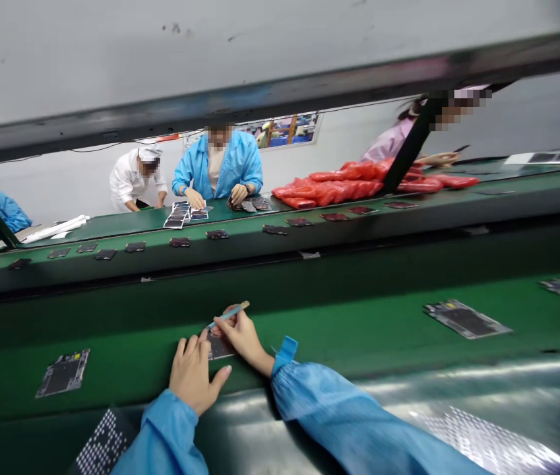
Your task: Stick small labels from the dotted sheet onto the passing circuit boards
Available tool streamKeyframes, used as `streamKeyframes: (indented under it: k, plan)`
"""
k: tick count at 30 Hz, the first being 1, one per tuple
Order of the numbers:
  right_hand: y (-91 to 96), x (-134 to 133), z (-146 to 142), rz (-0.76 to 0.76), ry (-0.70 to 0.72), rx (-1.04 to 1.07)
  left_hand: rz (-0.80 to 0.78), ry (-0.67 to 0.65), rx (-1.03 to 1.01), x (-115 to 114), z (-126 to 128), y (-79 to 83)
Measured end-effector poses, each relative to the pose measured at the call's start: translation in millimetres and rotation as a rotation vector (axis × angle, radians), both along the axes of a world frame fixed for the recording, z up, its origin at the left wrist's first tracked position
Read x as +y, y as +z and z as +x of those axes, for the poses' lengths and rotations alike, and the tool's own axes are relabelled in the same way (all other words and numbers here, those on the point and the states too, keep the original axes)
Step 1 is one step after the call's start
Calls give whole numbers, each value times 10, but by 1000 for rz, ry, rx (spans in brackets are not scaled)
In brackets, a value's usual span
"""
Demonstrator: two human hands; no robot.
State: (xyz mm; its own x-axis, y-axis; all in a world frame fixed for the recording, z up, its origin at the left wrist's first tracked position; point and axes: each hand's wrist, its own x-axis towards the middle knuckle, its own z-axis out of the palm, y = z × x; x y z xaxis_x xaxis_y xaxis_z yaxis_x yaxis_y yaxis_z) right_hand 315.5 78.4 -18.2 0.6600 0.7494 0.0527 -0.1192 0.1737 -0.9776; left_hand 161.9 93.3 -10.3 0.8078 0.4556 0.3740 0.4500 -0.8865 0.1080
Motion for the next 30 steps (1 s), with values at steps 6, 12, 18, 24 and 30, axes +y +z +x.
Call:
streamKeyframes:
  k: [6, 12, 18, 24, 30]
  plan:
    - [386, -191, 68, 87, -107, 136, -31, -7, -30, -13, -286, 363]
    - [881, -724, -421, 118, 188, 257, -147, 138, -81, -545, -1617, 601]
    - [559, -1107, -1319, 54, 677, 219, 6, 49, -156, -1089, -2029, 125]
    - [102, -1343, -1548, 93, 754, -192, 199, 165, -240, -1226, -1810, -124]
    - [127, -1443, -1450, 123, 827, -383, 223, 217, -252, -1299, -1741, -150]
